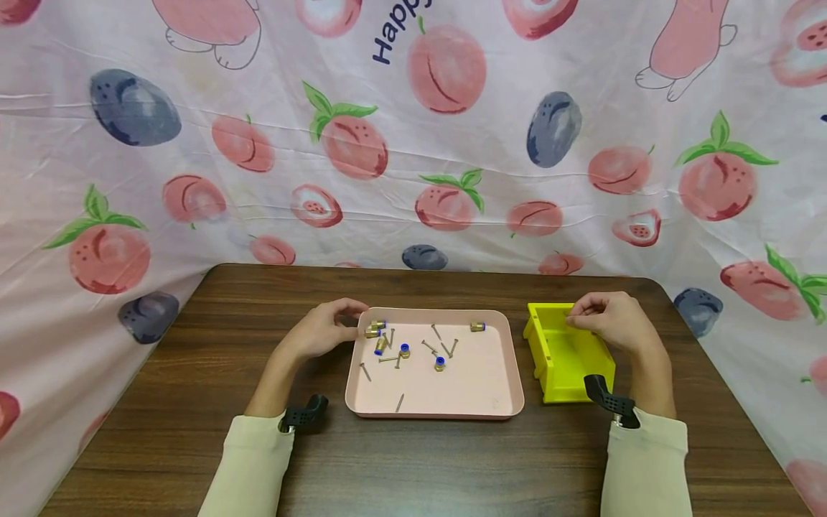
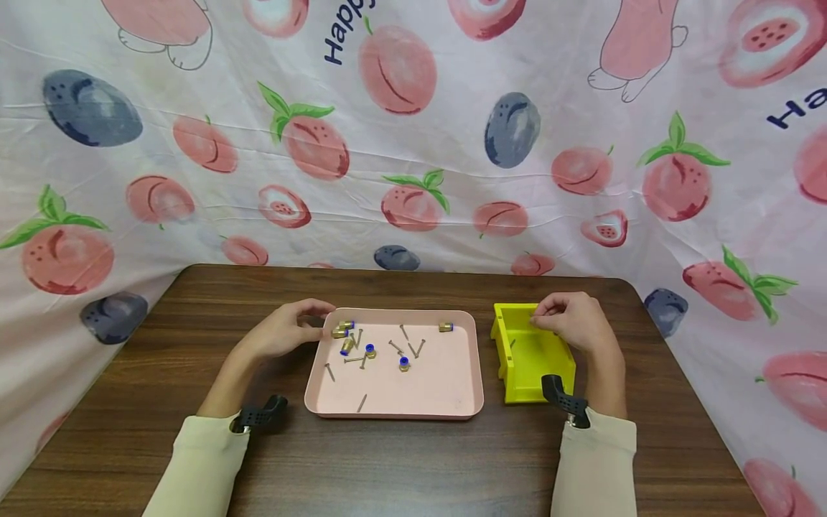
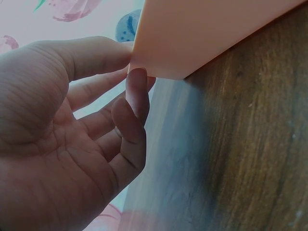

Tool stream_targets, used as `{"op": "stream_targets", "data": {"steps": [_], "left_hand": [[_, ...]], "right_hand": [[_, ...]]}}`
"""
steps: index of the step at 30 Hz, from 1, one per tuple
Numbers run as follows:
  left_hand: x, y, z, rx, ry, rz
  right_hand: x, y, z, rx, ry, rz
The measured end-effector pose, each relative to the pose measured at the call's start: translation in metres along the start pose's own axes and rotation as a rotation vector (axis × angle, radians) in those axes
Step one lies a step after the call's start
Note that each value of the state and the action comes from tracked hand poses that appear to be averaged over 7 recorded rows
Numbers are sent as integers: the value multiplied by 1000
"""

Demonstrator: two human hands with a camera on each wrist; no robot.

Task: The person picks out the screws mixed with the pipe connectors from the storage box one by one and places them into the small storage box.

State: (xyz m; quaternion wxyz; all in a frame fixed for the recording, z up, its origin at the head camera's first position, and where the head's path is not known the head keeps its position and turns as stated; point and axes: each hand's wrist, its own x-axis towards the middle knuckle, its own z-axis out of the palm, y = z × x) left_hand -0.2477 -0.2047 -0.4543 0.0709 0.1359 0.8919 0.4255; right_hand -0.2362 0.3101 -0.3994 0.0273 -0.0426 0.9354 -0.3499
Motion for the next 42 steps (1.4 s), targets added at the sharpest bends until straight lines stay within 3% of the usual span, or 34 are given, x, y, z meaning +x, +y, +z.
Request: {"op": "stream_targets", "data": {"steps": [14, 27, 33, 42], "left_hand": [[0, 0, 0, -4, -1, -9], [0, 0, 1, -5, -2, -13], [1, -1, 0, -2, -4, -15], [1, 1, -1, -4, -9, -29]], "right_hand": [[3, -2, 0, 19, 4, -32], [5, -16, 11, 357, -24, -171], [11, -29, 21, 384, -67, -244], [18, -40, 36, 420, -112, -282]]}}
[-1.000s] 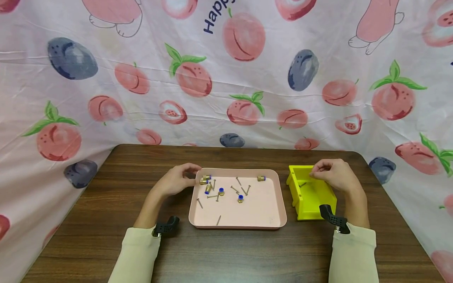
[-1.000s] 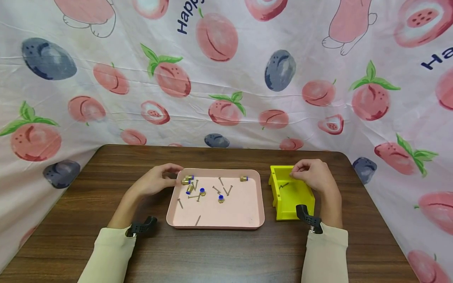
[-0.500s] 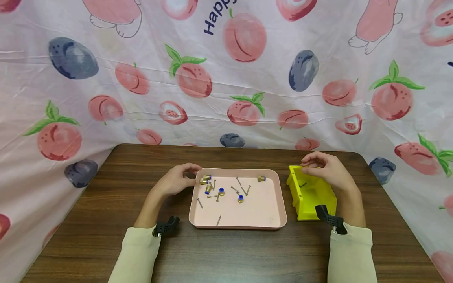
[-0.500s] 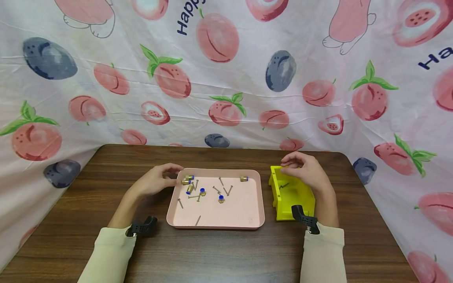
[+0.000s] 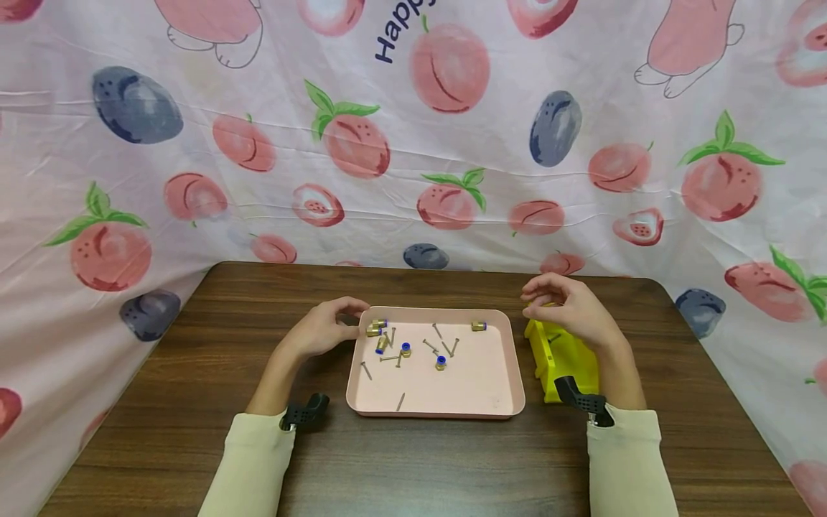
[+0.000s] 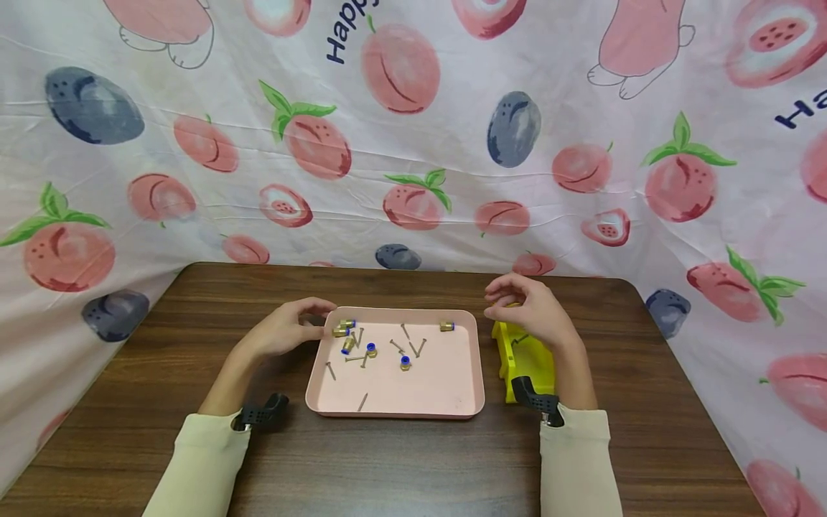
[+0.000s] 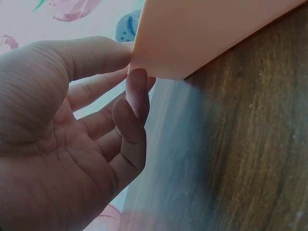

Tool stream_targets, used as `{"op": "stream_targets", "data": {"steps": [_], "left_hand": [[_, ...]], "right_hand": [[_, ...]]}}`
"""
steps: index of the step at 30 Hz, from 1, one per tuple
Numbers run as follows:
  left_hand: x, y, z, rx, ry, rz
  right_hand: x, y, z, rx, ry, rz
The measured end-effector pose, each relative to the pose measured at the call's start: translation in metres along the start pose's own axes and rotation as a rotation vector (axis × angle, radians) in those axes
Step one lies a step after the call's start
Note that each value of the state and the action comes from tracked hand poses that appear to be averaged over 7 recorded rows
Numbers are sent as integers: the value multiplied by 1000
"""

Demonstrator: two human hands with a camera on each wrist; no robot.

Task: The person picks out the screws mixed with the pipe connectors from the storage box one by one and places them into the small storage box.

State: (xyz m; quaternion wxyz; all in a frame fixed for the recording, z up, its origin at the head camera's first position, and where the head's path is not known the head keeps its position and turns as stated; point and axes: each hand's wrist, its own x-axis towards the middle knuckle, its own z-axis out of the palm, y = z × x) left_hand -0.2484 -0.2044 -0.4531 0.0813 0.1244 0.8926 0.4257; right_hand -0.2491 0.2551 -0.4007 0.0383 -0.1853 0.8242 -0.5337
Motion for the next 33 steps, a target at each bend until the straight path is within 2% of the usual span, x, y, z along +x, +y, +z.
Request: {"op": "stream_targets", "data": {"steps": [7, 20, 33], "left_hand": [[1, 1, -1, -3, -4, 4], [8, -5, -2, -5, -2, 14], [8, -6, 1, 5, 9, 16]], "right_hand": [[9, -2, 14, 60, -22, -11], [26, -3, 48, 68, -63, -21], [39, 3, 77, -7, -98, -60]]}}
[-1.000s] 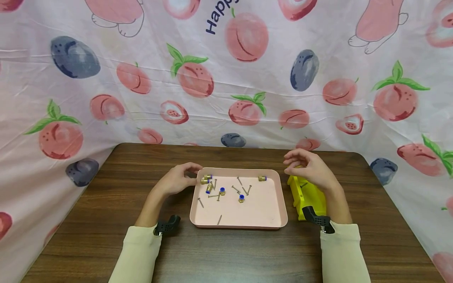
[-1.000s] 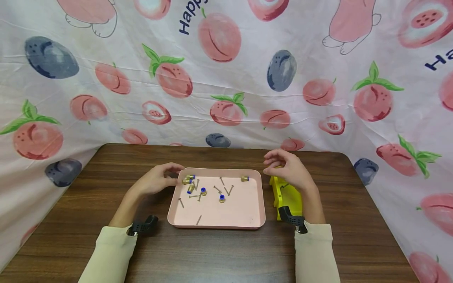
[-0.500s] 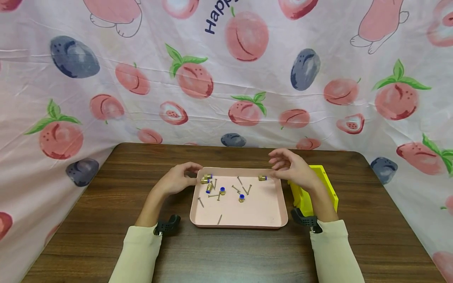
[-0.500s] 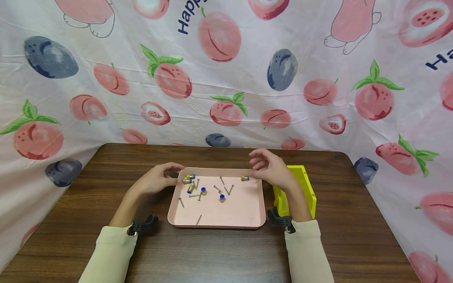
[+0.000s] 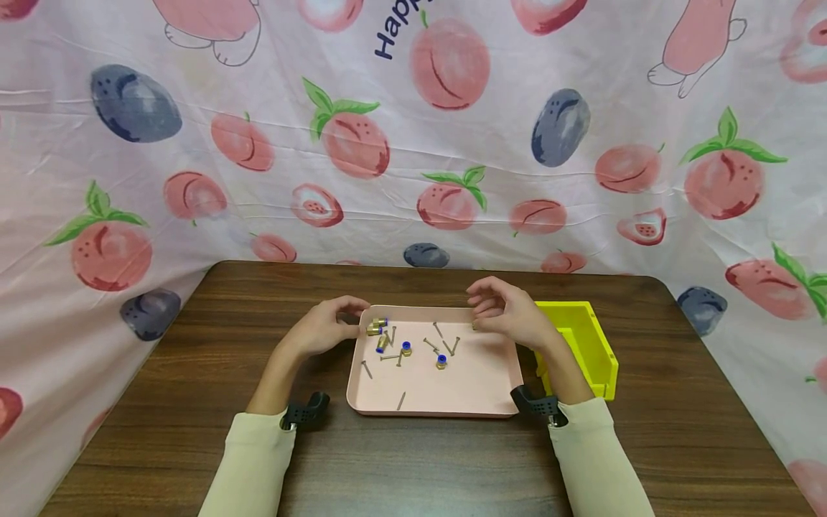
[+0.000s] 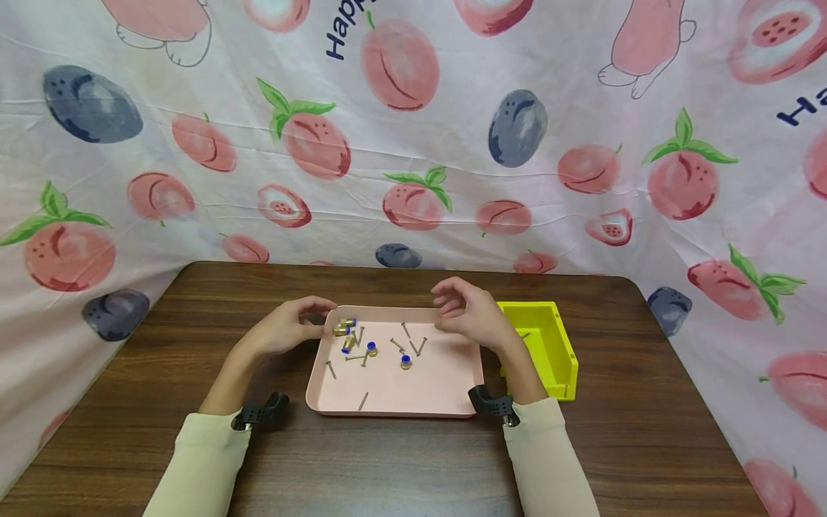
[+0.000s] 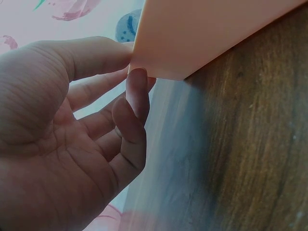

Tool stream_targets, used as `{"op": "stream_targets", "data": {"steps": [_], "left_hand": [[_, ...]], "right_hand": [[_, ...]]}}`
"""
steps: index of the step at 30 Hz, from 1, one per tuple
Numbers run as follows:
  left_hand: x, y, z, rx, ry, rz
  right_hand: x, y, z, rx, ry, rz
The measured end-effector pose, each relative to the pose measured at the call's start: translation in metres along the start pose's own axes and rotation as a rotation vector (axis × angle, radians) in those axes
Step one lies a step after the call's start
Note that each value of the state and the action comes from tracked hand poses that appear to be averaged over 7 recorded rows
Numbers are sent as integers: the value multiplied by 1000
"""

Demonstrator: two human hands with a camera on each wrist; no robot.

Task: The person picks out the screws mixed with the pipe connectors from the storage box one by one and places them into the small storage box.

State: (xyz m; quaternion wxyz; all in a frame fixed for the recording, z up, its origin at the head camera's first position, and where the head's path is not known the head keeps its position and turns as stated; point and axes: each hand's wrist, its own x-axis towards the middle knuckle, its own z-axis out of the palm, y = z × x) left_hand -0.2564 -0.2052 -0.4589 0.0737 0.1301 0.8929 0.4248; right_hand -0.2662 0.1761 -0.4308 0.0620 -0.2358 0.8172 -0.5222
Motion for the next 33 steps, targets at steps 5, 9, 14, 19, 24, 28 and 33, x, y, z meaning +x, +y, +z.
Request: {"op": "stream_targets", "data": {"steps": [5, 9, 14, 19, 24, 28, 33], "left_hand": [[0, -1, 0, -3, 3, 5], [0, 0, 0, 0, 4, 7], [0, 0, 0, 1, 3, 3], [1, -1, 0, 1, 6, 7], [1, -1, 0, -1, 6, 12], [0, -1, -1, -4, 7, 14], [0, -2, 1, -8, 6, 17]], "right_hand": [[6, 3, 10, 3, -34, -19], [9, 5, 16, 2, -73, -24], [12, 8, 22, -37, -108, -18], [12, 8, 25, -90, -118, 29], [12, 8, 27, -119, -126, 87], [13, 9, 27, -147, -134, 93], [11, 10, 26, -163, -117, 99]]}}
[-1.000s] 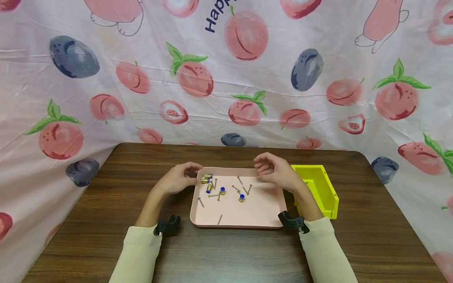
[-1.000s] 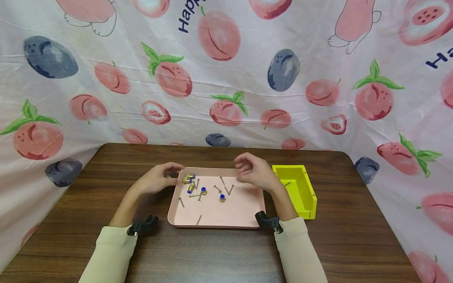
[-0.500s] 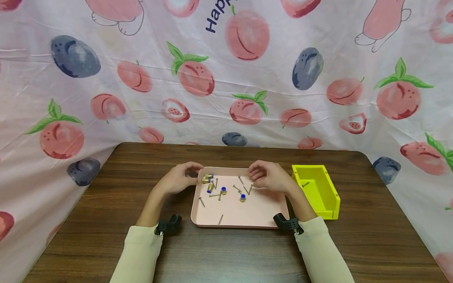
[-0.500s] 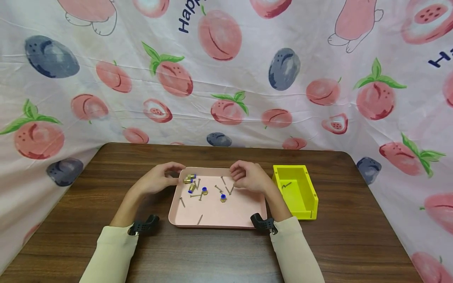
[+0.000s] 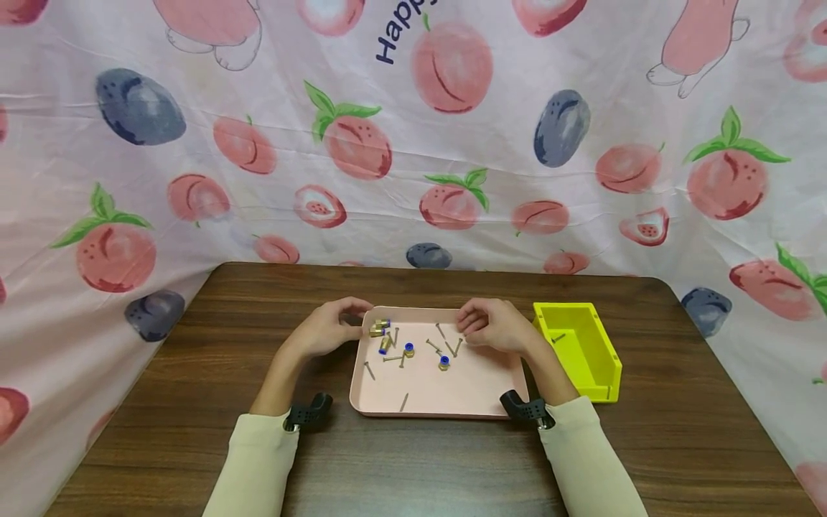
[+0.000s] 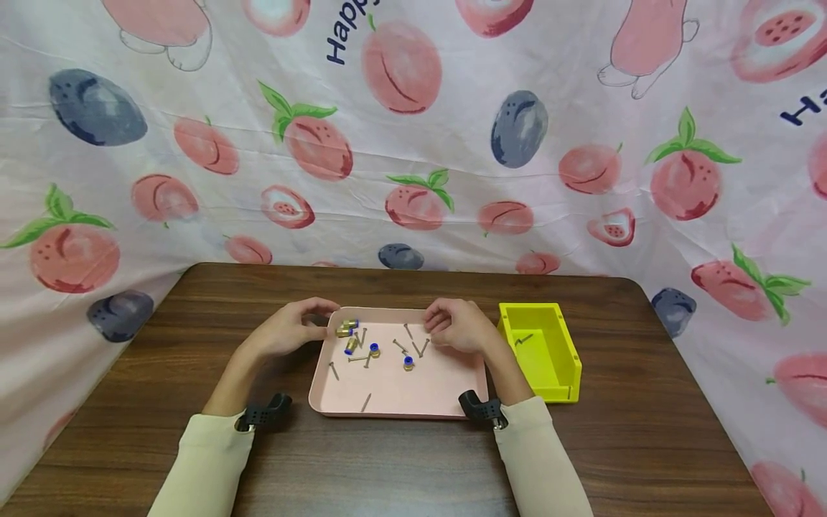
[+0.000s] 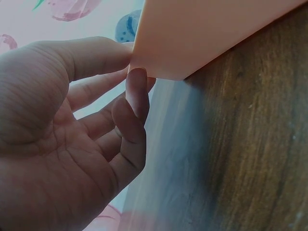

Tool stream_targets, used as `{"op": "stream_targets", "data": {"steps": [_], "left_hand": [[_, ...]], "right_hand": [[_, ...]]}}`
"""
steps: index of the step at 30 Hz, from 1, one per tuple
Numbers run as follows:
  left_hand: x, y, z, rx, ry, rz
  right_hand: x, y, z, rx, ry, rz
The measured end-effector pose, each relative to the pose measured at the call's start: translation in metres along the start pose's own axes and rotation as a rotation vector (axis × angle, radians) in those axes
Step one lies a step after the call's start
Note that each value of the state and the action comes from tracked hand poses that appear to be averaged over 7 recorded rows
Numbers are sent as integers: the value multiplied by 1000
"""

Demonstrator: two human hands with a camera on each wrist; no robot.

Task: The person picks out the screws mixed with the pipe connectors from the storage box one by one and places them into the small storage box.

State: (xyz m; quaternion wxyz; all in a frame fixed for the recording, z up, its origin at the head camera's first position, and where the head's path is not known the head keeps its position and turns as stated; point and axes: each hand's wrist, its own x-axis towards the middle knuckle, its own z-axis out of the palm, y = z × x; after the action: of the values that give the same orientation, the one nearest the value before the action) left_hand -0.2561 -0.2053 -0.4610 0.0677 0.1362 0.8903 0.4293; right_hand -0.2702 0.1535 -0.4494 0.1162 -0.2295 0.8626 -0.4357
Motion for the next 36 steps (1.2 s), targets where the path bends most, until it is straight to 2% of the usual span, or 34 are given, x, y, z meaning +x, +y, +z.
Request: {"op": "stream_targets", "data": {"steps": [7, 11, 15, 30, 36], "left_hand": [[-1, -1, 5, -11, -7, 9], [-1, -2, 5, -14, 8, 16], [-2, -3, 4, -8, 9, 11], [-5, -1, 6, -2, 26, 13], [-5, 0, 5, -2, 35, 17]], "right_hand": [[1, 2, -4, 18, -4, 21], [6, 0, -7, 16, -30, 27], [11, -1, -7, 11, -64, 67], [13, 0, -3, -134, -75, 127], [14, -1, 2, -189, -72, 125]]}}
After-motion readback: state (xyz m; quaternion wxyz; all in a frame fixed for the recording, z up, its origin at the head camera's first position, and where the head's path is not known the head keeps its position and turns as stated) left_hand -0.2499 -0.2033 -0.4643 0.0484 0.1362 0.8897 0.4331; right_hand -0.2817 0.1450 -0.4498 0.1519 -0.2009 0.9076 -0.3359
